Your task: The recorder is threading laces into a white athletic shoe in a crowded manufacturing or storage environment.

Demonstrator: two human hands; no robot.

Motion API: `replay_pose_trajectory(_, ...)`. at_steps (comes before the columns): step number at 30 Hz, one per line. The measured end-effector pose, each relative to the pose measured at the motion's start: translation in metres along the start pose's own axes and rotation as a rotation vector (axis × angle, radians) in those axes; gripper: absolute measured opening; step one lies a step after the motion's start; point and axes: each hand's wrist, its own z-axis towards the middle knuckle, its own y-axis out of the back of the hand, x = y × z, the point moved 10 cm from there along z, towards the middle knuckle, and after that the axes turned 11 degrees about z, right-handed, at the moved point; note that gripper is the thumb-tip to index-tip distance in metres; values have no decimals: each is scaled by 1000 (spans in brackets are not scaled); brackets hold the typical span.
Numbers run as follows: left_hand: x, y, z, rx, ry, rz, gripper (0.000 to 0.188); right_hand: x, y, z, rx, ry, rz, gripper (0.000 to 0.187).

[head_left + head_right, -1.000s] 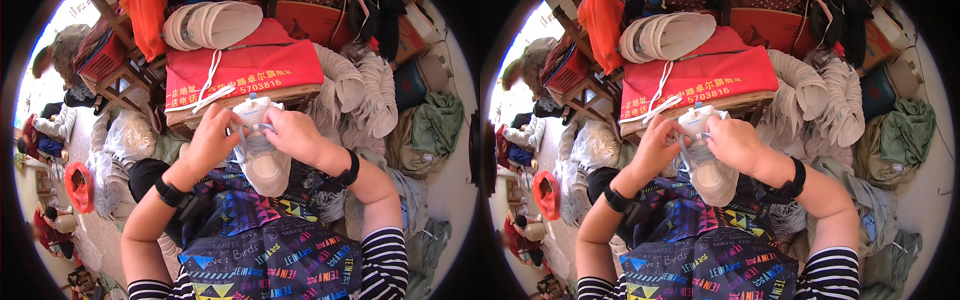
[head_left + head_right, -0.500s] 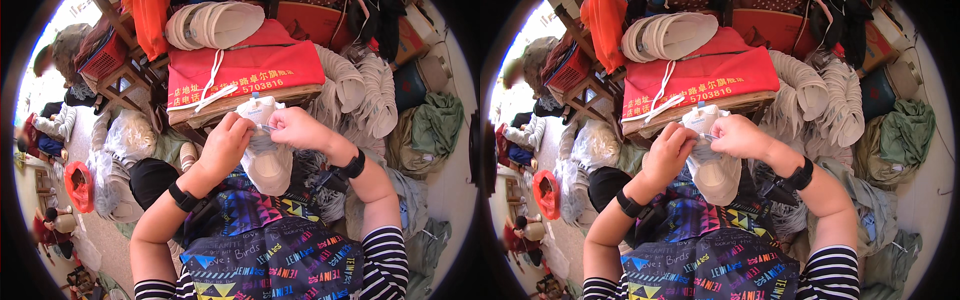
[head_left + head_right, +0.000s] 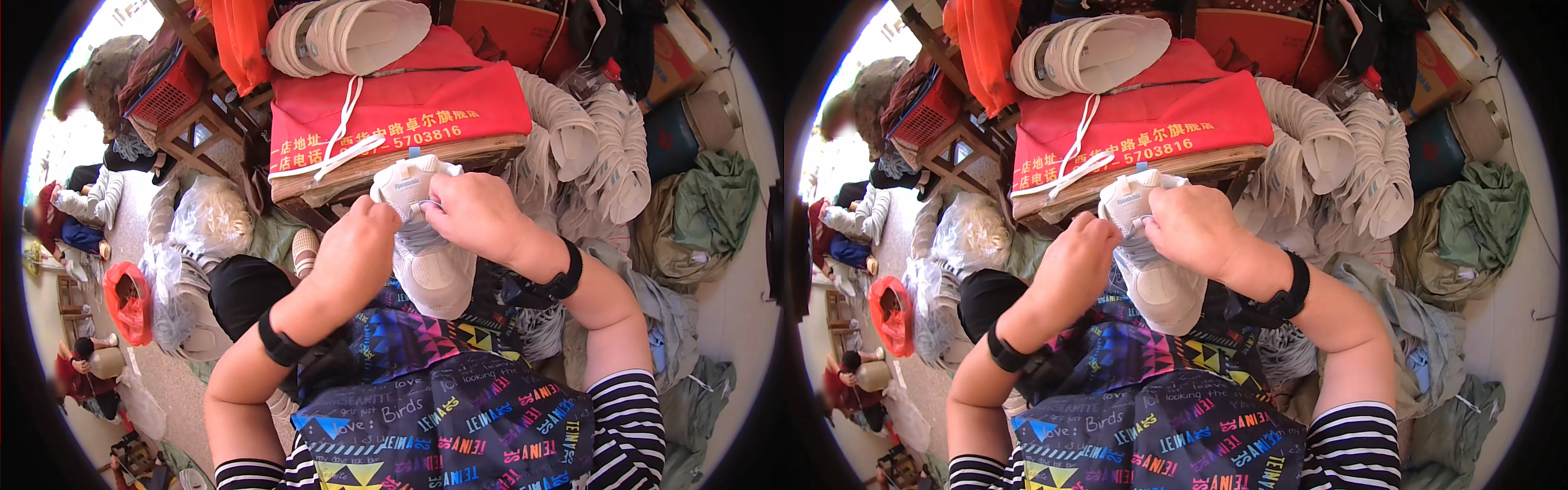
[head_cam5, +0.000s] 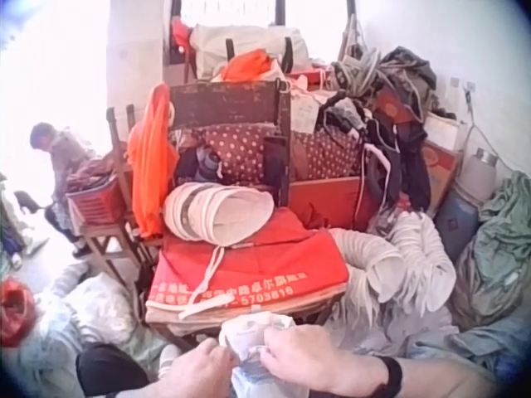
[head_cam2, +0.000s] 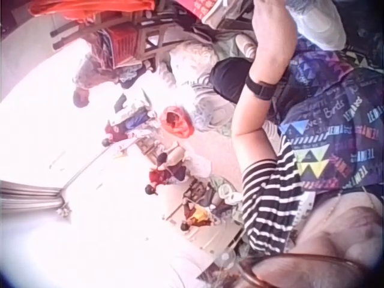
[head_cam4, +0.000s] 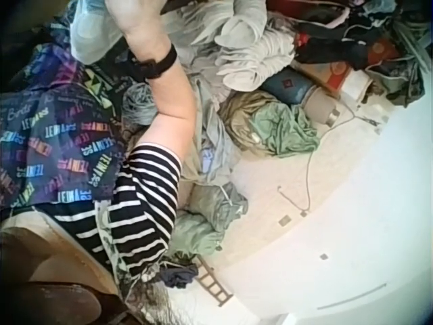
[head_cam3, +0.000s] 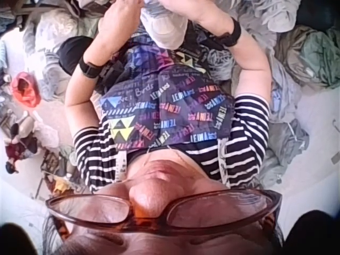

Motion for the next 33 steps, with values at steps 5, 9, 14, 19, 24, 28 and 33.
replay_pose_trajectory(5, 44, -32, -9, 204, 240, -434, 12, -8, 17, -7, 43, -35, 212, 19)
replay_pose_trajectory(9, 34, 10, -5, -173, 135, -84, 13, -29, 23, -20, 114, -81, 221, 13)
replay_pose_trajectory(14, 11, 27, 17, -234, -128, -52, 15, 8, 51, -13, -111, 296, 48, 25)
replay_pose_trajectory(19, 9, 15, 26, -18, -205, 127, 16, -14, 24, 1, 221, 297, 49, 29)
replay_pose_trajectory(24, 17, 7, 25, 19, -238, -7, 12, -16, 19, 5, 295, 318, 5, 32)
replay_pose_trajectory(28, 27, -7, 23, 39, -189, -95, 9, -23, 14, 8, 358, 305, 86, 19)
replay_pose_trajectory(33, 60, -27, 12, -7, 182, -567, 9, -38, -3, 14, 404, 131, 320, 18)
